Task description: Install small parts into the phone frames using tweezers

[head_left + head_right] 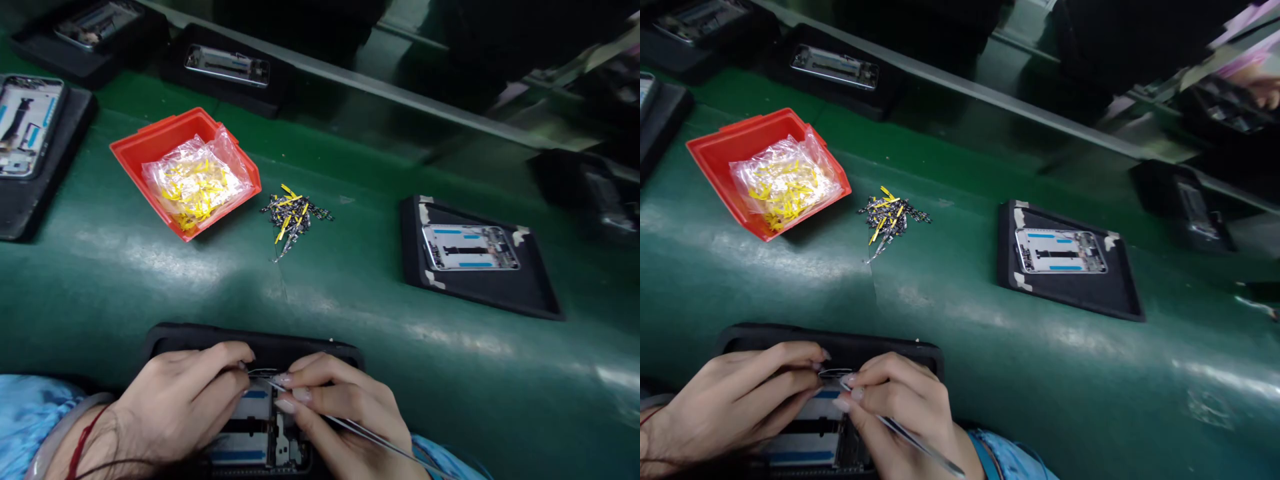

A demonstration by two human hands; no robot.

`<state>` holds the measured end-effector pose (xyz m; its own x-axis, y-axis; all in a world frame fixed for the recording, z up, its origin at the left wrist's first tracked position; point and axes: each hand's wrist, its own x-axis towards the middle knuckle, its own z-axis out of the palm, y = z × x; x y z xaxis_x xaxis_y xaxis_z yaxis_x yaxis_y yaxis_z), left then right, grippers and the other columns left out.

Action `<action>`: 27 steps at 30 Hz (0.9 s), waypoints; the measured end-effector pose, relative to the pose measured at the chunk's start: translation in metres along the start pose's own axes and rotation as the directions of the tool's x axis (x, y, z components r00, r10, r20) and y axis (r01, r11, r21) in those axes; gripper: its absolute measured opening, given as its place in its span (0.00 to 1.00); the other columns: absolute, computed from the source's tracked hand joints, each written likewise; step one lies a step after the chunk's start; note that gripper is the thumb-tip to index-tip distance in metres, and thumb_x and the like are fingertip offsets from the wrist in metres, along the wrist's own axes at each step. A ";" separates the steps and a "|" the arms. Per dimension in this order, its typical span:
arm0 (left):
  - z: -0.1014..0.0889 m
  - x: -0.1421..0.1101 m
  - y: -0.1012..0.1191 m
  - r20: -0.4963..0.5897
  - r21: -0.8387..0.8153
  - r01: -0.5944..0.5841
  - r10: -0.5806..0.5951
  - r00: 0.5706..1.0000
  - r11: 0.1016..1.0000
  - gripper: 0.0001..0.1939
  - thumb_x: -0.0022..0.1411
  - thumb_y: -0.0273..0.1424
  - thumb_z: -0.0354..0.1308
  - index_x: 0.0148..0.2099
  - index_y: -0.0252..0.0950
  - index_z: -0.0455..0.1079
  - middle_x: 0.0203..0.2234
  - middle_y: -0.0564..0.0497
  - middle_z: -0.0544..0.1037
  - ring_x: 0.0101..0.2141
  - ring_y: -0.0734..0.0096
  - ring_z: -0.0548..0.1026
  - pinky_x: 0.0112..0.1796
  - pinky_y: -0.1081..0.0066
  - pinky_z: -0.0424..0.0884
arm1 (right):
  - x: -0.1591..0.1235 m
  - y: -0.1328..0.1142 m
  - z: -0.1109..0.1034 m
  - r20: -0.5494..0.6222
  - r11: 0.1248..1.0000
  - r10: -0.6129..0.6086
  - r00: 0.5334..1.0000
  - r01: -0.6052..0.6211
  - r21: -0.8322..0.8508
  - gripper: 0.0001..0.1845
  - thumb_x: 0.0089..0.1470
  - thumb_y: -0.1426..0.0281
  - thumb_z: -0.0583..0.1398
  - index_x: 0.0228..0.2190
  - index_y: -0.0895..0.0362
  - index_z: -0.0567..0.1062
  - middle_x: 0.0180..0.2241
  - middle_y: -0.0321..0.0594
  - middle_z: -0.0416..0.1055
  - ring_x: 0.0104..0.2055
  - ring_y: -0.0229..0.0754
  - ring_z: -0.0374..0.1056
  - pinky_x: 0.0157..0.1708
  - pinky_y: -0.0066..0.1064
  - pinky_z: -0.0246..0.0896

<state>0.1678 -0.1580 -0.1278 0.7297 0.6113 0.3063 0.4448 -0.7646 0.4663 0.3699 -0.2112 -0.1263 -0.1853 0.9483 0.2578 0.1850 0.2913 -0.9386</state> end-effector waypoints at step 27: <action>0.001 -0.003 -0.002 0.108 -0.111 0.086 -0.074 0.991 0.990 0.25 0.71 0.25 0.33 0.33 0.37 0.70 0.27 0.58 0.76 0.23 0.83 0.74 0.27 0.84 0.69 | 0.003 0.002 0.002 0.025 0.997 0.065 0.998 -0.066 0.050 0.08 0.54 0.79 0.62 0.35 0.56 0.72 0.32 0.42 0.75 0.32 0.40 0.74 0.31 0.31 0.73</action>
<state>0.1656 -0.1588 -0.1304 0.7468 0.6404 0.1795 0.4456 -0.6821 0.5798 0.3679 -0.2078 -0.1274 -0.1965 0.9619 0.1902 0.1483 0.2209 -0.9640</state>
